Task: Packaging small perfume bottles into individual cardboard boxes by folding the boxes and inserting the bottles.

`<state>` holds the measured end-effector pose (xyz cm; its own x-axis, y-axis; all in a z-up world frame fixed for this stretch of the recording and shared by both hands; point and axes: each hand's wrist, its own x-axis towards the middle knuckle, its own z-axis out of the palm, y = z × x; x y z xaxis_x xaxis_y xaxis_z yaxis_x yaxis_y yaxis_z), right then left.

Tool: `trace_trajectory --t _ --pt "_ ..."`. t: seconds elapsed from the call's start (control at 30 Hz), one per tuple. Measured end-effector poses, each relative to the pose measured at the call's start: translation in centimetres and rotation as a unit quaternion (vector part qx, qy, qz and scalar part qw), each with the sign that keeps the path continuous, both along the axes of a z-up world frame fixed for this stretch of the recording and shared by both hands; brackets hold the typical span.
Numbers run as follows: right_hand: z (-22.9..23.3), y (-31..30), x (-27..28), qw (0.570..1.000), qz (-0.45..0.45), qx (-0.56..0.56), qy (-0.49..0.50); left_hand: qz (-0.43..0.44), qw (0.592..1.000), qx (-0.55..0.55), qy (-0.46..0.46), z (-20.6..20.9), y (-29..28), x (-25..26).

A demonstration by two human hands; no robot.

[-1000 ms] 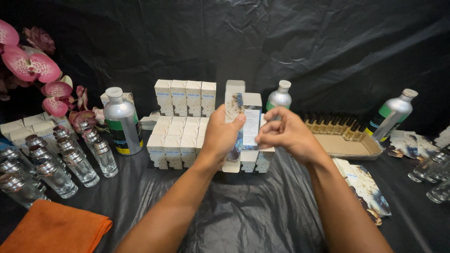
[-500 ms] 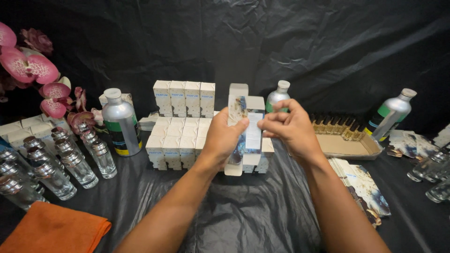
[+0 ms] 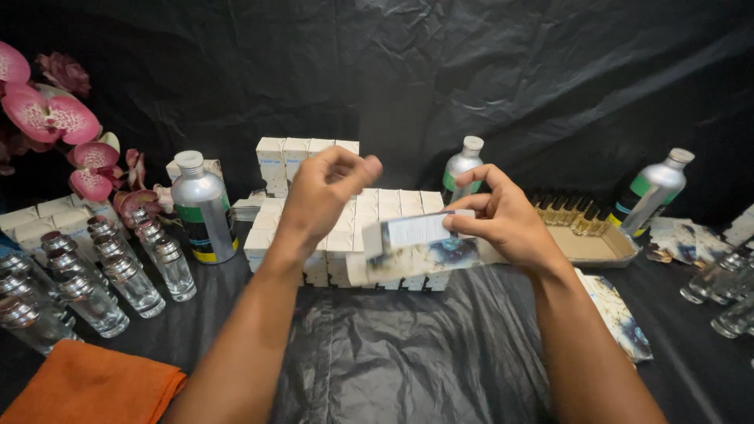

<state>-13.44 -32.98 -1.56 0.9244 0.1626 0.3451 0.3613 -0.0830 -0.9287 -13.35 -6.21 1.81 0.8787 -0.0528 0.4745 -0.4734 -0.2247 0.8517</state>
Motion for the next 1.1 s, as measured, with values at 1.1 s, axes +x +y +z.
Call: trace_trajectory --t 1.1 --pt "-0.7 2.3 -0.4 0.998 0.02 -0.032 0.055 -0.072 0.991 -0.113 0.0 -2.7 -5.7 -1.6"
